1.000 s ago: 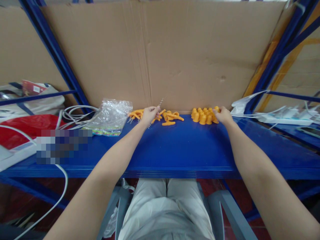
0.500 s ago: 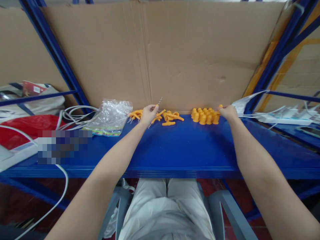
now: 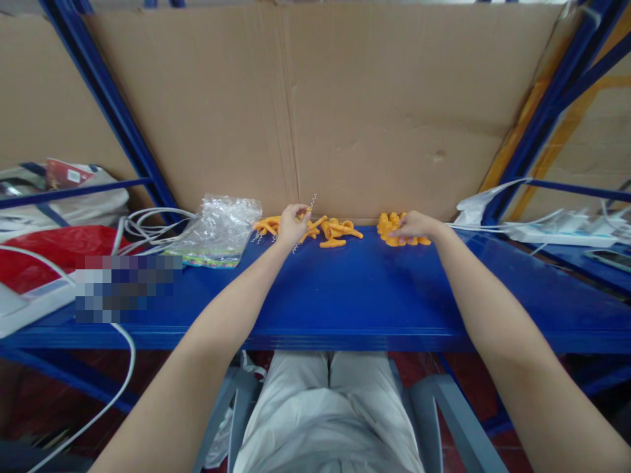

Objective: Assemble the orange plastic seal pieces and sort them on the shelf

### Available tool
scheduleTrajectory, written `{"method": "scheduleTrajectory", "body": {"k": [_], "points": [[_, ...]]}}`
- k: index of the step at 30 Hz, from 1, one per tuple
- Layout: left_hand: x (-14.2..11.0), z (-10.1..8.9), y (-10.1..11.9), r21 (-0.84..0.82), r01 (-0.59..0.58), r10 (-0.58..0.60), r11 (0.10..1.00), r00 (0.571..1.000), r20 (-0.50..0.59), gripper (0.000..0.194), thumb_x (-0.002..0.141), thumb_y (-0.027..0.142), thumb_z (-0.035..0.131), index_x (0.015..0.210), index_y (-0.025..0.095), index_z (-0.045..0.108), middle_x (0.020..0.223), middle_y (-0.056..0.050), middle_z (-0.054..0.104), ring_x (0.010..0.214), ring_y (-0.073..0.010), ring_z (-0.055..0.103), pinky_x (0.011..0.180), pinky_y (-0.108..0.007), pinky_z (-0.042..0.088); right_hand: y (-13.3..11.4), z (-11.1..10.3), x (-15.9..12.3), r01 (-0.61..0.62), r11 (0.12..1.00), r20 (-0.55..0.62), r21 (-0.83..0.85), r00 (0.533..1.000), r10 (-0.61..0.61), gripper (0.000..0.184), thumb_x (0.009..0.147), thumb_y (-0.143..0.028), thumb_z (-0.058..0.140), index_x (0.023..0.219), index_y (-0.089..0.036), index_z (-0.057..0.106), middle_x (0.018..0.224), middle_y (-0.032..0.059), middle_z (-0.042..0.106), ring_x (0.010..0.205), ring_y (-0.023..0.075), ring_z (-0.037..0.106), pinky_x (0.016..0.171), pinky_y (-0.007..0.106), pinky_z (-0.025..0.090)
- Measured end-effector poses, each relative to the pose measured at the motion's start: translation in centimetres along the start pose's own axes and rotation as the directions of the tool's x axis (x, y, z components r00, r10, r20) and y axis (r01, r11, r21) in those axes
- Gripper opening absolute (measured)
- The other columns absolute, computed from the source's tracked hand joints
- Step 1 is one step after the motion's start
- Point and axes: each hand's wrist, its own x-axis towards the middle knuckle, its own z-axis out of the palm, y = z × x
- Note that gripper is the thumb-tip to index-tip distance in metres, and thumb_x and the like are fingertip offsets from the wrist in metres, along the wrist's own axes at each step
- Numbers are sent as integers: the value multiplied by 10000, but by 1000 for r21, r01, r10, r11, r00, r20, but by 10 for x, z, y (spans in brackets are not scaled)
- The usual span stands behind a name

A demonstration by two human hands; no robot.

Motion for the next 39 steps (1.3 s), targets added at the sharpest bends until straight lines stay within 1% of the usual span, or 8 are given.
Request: {"method": "scheduleTrajectory", "body": {"k": [4,9,16,23,27,30,34,39], "points": [[0,-3,-1,32,-57,58,998,998,-12,126,771,107,689,850,200,658,892,-39,642,900,-210,628,946,-359,496,-8,19,9,-3,1000,-56,-31,998,1,260,846,-302,729,621,-214,634,610,42,694,663,189,689,628,269,535],[-3,-7,3,-23,12,-12,1000,999,35,118,837,136,651,916,222,636,741,3,604,756,-181,608,786,-292,484,-2,34,20,-28,997,-157,-77,988,16,78,823,-271,741,819,-195,725,641,64,699,697,233,704,682,328,541],[-6,-4,0,-40,41,-40,998,999,21,188,875,89,606,990,238,598,816,0,688,789,-164,684,779,-248,491,-9,31,13,-73,989,-266,-130,963,36,271,853,-262,734,1106,-175,777,971,137,804,951,289,761,816,350,561],[-14,1,-14,251,16,-35,968,997,70,217,973,196,540,1173,240,614,889,-62,728,936,-248,732,879,-355,560,-27,31,-2,-45,980,-432,-195,901,-45,309,987,-289,551,1156,-163,778,1193,209,771,1150,350,732,929,419,562],[-13,1,-21,405,4,-86,914,979,183,349,1031,243,430,1354,244,561,1091,-108,755,1113,-272,721,1000,-432,563,-42,38,-12,-2,952,-381,-306,917,-121,349,1029,-271,474,1217,-174,751,1180,170,783,1172,313,727,939,383,551],[-13,-1,-23,507,-34,-121,861,955,270,441,1041,245,382,1466,236,498,1340,-131,706,1322,-279,635,1152,-495,470,-53,51,-17,52,925,-329,-377,926,-186,374,1051,-254,419,1250,-157,721,1213,177,771,1184,315,718,943,383,540],[-17,-3,-22,645,-68,-243,761,892,381,582,1036,349,401,1595,186,395,1651,-176,449,1564,-330,372,1270,-575,286,-64,76,-18,210,878,-252,-430,906,-340,400,1063,-245,390,1326,-105,658,1337,205,711,1239,319,678,1005,408,513],[-22,-3,-19,710,-98,-318,697,845,429,728,1012,500,400,1665,192,305,1742,-173,242,1631,-369,154,1285,-650,172,-67,98,-15,385,801,-168,-458,848,-503,474,1058,-266,433,1483,-93,553,1483,224,611,1353,347,585,1092,503,461]]}}
